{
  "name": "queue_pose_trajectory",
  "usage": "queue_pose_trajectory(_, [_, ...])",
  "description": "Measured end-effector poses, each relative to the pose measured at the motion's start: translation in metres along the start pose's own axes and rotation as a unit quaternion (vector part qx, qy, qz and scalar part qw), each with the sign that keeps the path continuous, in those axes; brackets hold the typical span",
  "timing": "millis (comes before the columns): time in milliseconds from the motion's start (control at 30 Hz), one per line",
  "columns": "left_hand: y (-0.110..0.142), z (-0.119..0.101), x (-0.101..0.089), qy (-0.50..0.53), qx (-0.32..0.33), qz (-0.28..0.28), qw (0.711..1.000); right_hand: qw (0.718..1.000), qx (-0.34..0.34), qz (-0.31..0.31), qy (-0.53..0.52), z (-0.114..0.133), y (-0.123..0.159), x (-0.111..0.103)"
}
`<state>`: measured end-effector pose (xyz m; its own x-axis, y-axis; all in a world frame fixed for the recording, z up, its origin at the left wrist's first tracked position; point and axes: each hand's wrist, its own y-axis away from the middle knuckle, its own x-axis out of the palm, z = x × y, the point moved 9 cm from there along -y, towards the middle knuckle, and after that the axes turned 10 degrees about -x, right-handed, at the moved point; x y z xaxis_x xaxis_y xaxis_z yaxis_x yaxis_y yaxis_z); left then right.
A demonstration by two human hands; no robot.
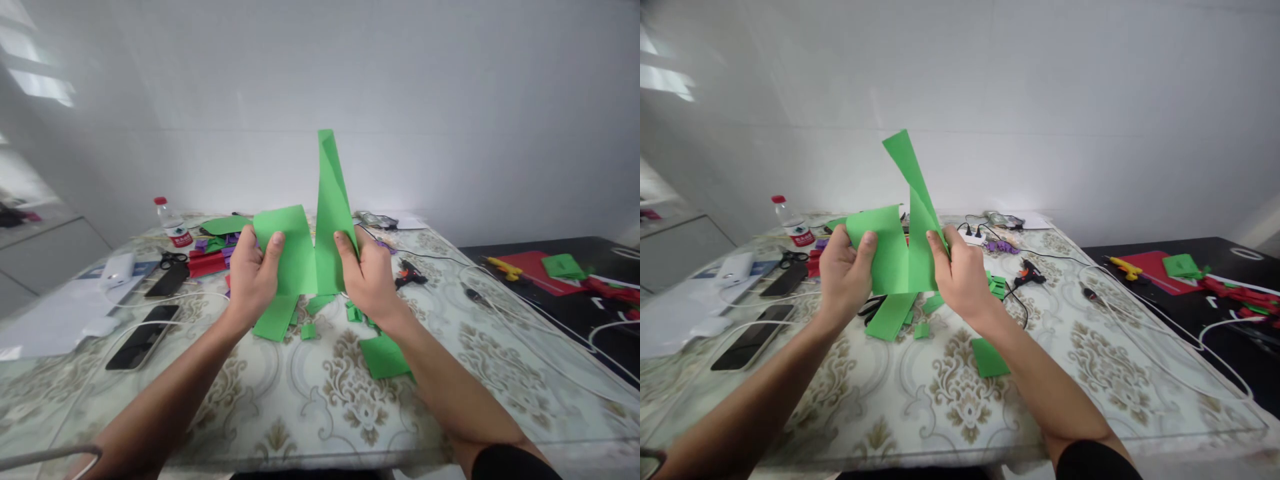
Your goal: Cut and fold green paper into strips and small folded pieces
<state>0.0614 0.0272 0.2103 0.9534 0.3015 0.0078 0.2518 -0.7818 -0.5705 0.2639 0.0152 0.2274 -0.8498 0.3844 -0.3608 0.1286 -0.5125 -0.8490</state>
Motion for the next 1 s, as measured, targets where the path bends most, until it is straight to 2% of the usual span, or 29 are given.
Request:
queue_pose_trajectory(133, [0.0005,0.0035,-0.0046,-0.047,0.018,-0.025,0.998,1.0,-0.01,0.002,0.004,0.0016,0.0005,0.0017])
queue_pose_trajectory(300, [0.0006,0.0053,-0.009,-0.04,0.021,-0.042,0.998,1.0,-0.017,0.002,0.008,0.0048,0.0005,0.0012])
queue_pose_trajectory(533, [0.001,-0.0004,-0.0108,-0.061,0.033,-0.05,0.996,1.0,-0.017,-0.003,0.014,0.0045,0.0014,-0.0004])
queue_pose_trajectory(800, [0.0,0.0028,-0.0107,-0.047,0.025,-0.046,0.998,1.0,-0.016,-0.002,0.016,0.0036,0.0014,-0.0008])
queue_pose_trajectory(1000, [-0.0006,-0.0013,-0.0103,-0.103,0.063,-0.056,0.991,0.999,-0.032,-0.01,0.019,0.0057,0.0008,-0.0018])
